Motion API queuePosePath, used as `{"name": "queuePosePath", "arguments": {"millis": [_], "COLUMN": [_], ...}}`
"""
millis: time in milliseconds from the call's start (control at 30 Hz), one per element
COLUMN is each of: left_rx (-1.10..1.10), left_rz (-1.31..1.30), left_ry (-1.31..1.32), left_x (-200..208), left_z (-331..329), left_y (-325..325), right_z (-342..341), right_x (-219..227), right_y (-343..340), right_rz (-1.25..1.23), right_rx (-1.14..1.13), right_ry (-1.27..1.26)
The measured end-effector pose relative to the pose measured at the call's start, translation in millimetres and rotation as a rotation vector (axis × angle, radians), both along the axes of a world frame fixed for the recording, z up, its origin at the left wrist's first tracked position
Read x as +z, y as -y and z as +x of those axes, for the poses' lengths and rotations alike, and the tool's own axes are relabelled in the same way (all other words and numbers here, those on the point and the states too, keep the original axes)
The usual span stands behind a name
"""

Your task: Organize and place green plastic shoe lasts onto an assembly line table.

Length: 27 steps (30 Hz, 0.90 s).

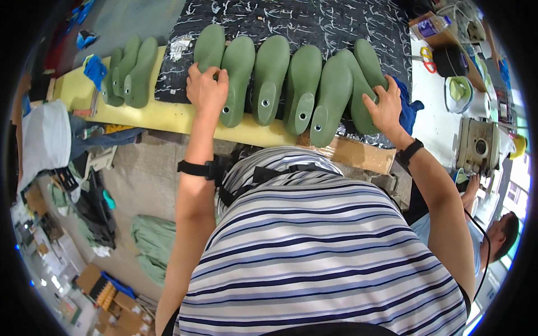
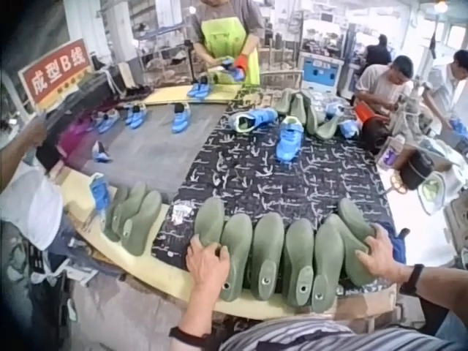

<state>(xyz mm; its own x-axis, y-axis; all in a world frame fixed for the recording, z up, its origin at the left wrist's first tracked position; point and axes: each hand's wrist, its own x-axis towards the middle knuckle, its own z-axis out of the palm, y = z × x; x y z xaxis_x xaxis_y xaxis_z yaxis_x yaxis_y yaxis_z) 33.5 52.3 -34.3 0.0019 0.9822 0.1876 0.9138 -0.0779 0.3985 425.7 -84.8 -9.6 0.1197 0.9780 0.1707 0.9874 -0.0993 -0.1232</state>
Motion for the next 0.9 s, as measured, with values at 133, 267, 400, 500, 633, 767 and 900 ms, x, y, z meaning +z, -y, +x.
{"name": "queuePosePath", "arguments": {"millis": [133, 267, 400, 500, 633, 767, 900], "left_rx": [-0.173, -0.167, -0.182, -0.159, -0.029, -0.041, -0.003], "left_rz": [-0.041, -0.144, -0.163, -0.118, -0.089, 0.001, 0.008], "left_ry": [-0.018, -0.12, -0.424, -0.279, -0.057, -0.011, -0.058], "left_x": [12.3, 21.6, 34.6, 41.7, 34.9, 25.7, 23.6], "left_z": [-11.2, 3.3, 29.6, 28.9, 8.8, -13.8, -40.2], "left_y": [4.7, 6.8, -2.1, 21.9, 31.2, 23.5, 16.3], "right_z": [0.9, 6.9, 1.5, 0.6, -3.1, -9.3, -11.7], "right_x": [2.5, 0.4, 0.4, 2.5, 2.3, 8.0, 14.9], "right_y": [-1.1, -4.4, -5.9, -4.5, -5.5, -5.7, -2.0], "right_rz": [-0.051, -0.04, -0.024, -0.001, 0.006, 0.006, 0.001], "right_rx": [-0.02, -0.007, -0.002, -0.024, -0.062, -0.086, -0.095], "right_ry": [-0.013, 0.006, 0.011, 0.012, 0.002, -0.019, -0.042]}}
